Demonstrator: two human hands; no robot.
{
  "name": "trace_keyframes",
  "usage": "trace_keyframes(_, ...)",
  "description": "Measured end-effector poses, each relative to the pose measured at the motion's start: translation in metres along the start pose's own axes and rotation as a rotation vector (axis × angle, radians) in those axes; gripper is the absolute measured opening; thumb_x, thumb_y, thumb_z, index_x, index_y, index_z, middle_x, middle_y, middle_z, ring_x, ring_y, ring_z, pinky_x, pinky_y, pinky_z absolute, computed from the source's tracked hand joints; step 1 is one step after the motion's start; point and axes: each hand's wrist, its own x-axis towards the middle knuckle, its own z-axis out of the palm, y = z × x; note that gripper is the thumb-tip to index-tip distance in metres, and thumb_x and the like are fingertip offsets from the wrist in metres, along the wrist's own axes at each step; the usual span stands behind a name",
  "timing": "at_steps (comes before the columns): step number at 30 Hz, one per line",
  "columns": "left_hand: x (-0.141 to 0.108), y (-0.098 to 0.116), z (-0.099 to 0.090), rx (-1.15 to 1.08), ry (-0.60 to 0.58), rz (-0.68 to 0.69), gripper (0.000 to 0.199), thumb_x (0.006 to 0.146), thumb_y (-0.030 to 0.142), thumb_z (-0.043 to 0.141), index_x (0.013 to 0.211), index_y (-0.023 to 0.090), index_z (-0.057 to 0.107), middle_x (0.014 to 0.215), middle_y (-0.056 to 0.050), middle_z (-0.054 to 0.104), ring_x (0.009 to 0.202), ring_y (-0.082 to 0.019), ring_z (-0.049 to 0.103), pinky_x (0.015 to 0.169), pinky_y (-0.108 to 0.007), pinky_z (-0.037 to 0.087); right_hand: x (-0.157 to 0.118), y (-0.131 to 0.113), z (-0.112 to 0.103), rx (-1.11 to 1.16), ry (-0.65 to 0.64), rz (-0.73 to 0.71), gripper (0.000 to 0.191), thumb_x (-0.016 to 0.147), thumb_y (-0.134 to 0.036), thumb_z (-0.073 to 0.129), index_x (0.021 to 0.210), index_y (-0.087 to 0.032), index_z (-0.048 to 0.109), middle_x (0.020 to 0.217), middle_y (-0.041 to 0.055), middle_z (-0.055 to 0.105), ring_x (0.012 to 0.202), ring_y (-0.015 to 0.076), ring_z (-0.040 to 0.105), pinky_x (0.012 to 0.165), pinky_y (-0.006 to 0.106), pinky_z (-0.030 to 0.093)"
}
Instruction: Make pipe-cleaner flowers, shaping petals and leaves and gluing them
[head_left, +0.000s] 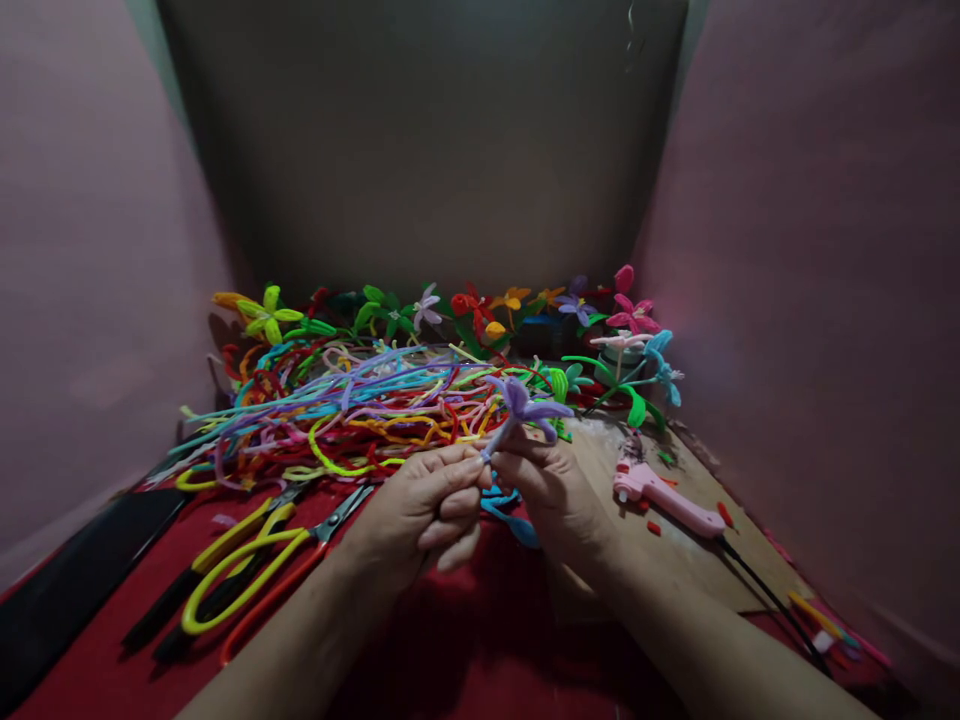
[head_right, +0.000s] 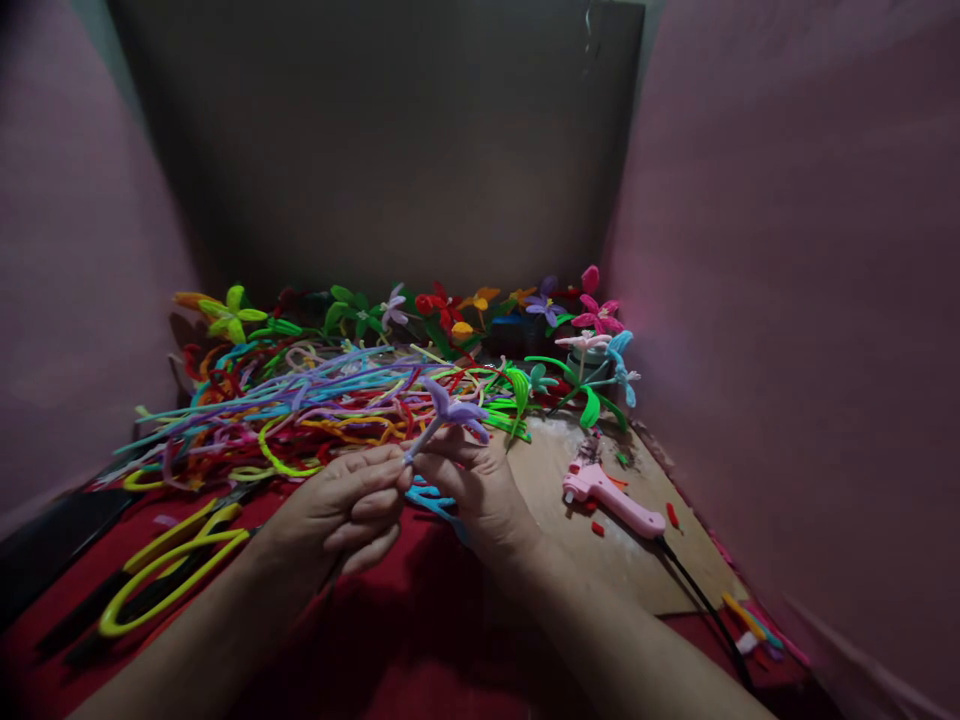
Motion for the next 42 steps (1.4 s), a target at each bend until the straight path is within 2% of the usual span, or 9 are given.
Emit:
trace_keyframes(7,0.001,-0.001,0.002,0.091,0.041,-0.022,0.021,0.082,0.032,0.049,0.068,0.016,0.050,0.044,0.010,0.032,0.028,-0.001,0.017,0.030,-0.016,0.030,0.003,0.006,0.001,0.091,0.085,0.062,0.008,0.069,-0.025,0.066,0.071,-0.018,0.066,0.064,-0.0007,0.054,0.057,0.0094,0.042,0.056,0.024,0.036)
trace_keyframes(11,0.000,-0.011,0.005,0.761,0.393,0.309,0.016,0.078,0.031,0.054,0.069,0.018,0.057,0.047,0.005,0.045,0.039,-0.007,0.039,0.041,-0.018,0.032,-0.001,0.003,0.006,0.065,0.178,0.036,0.007,0.068,-0.023,0.068,0.070,-0.017,0.066,0.070,-0.0002,0.054,0.063,0.0103,0.045,0.061,0.024,0.039)
trace_keyframes(14,0.000,-0.017,0.004,1.035,0.483,0.542,0.007,0.076,0.022,0.055,0.075,0.020,0.061,0.060,0.001,0.054,0.053,-0.009,0.049,0.054,-0.020,0.036,-0.005,-0.002,0.009,0.025,0.208,-0.006,0.007,0.067,-0.021,0.068,0.073,-0.017,0.067,0.076,0.0004,0.056,0.073,0.0128,0.049,0.071,0.026,0.041)
trace_keyframes(18,-0.001,-0.013,0.007,0.798,0.400,0.376,0.015,0.082,0.027,0.049,0.072,0.018,0.056,0.052,0.004,0.045,0.043,-0.007,0.040,0.044,-0.018,0.032,-0.007,-0.004,0.009,-0.031,0.164,-0.004,0.008,0.070,-0.024,0.067,0.074,-0.018,0.067,0.078,0.0006,0.055,0.073,0.0127,0.048,0.069,0.025,0.041)
trace_keyframes(23,-0.003,0.002,0.009,0.172,0.099,0.064,0.018,0.083,0.033,0.047,0.074,0.018,0.050,0.044,0.010,0.032,0.028,-0.002,0.017,0.031,-0.017,0.029,-0.005,0.002,0.005,0.083,0.043,0.118,0.015,0.072,-0.031,0.063,0.078,-0.018,0.067,0.067,0.0006,0.053,0.059,0.0102,0.043,0.056,0.024,0.036)
trace_keyframes(26,-0.004,0.003,0.006,0.089,-0.015,-0.016,0.014,0.083,0.030,0.045,0.078,0.018,0.052,0.044,0.011,0.028,0.027,-0.002,0.010,0.028,-0.018,0.030,-0.004,0.004,0.004,0.185,-0.002,0.138,0.016,0.068,-0.026,0.066,0.083,-0.019,0.067,0.065,-0.0003,0.054,0.058,0.0095,0.044,0.056,0.023,0.035)
trace_keyframes(29,-0.003,-0.004,0.004,0.411,0.123,0.099,0.019,0.084,0.032,0.045,0.075,0.018,0.053,0.046,0.008,0.036,0.030,-0.004,0.026,0.035,-0.019,0.034,-0.003,0.004,0.004,0.154,0.079,0.097,0.009,0.068,-0.023,0.067,0.075,-0.017,0.067,0.061,-0.0019,0.051,0.054,0.0077,0.038,0.052,0.022,0.031)
trace_keyframes(34,0.000,-0.019,0.001,1.053,0.401,0.579,0.009,0.077,0.022,0.053,0.077,0.020,0.061,0.064,0.000,0.055,0.054,-0.010,0.050,0.056,-0.020,0.039,-0.003,0.001,0.006,0.096,0.153,0.082,0.009,0.067,-0.025,0.068,0.069,-0.018,0.065,0.061,-0.0024,0.050,0.057,0.0093,0.039,0.057,0.024,0.036)
trace_keyframes(42,-0.002,-0.004,0.009,0.588,0.332,0.215,0.020,0.081,0.031,0.051,0.068,0.016,0.053,0.046,0.006,0.044,0.033,-0.004,0.036,0.035,-0.015,0.028,-0.003,-0.001,0.004,-0.002,0.042,0.039,0.010,0.072,-0.024,0.064,0.080,-0.020,0.070,0.073,-0.0010,0.056,0.066,0.0105,0.046,0.065,0.025,0.039)
